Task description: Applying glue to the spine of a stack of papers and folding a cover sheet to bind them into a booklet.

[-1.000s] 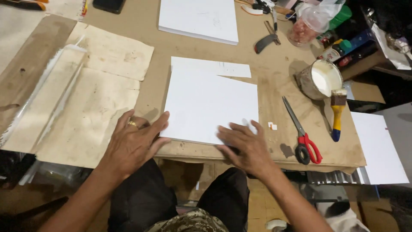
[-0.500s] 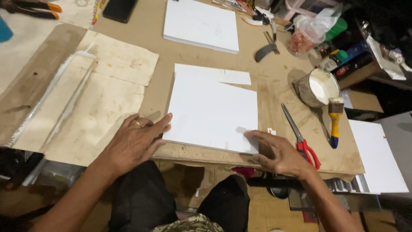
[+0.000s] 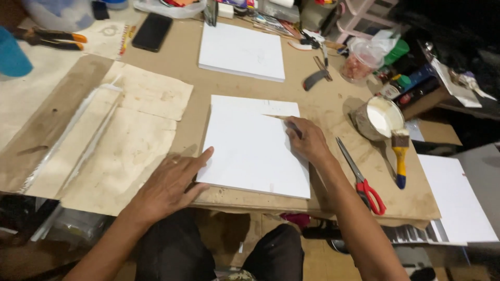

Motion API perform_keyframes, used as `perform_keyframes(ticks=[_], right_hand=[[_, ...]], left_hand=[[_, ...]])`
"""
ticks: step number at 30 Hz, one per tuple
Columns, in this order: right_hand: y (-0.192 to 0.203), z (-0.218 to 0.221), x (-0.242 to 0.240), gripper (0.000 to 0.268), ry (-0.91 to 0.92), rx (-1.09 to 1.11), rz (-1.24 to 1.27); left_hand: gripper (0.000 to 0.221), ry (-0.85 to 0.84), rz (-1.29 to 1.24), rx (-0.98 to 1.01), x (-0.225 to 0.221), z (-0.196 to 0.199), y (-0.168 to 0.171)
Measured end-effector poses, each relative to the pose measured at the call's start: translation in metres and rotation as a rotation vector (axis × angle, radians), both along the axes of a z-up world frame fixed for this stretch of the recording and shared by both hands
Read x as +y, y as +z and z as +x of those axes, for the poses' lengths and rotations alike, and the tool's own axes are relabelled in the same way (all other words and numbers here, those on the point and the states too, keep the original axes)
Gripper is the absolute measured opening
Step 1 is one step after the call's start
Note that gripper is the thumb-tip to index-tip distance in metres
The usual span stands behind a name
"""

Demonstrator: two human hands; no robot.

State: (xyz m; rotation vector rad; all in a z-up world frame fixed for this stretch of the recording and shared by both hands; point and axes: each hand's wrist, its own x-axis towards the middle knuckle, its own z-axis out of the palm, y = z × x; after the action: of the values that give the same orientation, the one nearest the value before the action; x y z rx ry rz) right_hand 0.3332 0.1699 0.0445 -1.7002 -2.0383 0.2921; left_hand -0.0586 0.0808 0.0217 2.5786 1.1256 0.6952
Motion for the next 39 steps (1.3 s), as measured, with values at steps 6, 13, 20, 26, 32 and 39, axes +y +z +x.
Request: perform_keyframes(ticks=[6, 13, 20, 26, 32, 39], right_hand=[[-0.001, 0.010, -0.031, 0.037, -0.031, -0.095, -0.053], [-0.011, 0.010, -0.086, 0.045, 0.045, -0.075, 0.115], [0.021, 0.008, -0.150, 0.055, -0.192, 0.767, -0.193], [0.044, -0.016, -0.212, 0.054, -0.205, 1.267, -0.051], [0.069, -0.055, -0.281, 0.111, 0.129, 1.204, 0.157], [-0.026, -0.056, -0.334, 0.090, -0.980, 0.910, -0.314]], left_hand=[[0.106, 0.081, 0.289, 0.252, -0.038, 0.040, 0.016], [0.047, -0.227, 0.631, -0.042, -0.090, 0.116, -0.009], [0.042, -0.301, 0.603, -0.301, -0.075, 0.111, 0.039], [0.073, 0.448, 0.078, -0.599, -0.111, 0.100, 0.152], [0.078, 0.097, 0.125, -0.984, -0.124, 0.089, 0.136], [0.065, -0.041, -0.375, -1.032, -0.149, 0.070, 0.093]])
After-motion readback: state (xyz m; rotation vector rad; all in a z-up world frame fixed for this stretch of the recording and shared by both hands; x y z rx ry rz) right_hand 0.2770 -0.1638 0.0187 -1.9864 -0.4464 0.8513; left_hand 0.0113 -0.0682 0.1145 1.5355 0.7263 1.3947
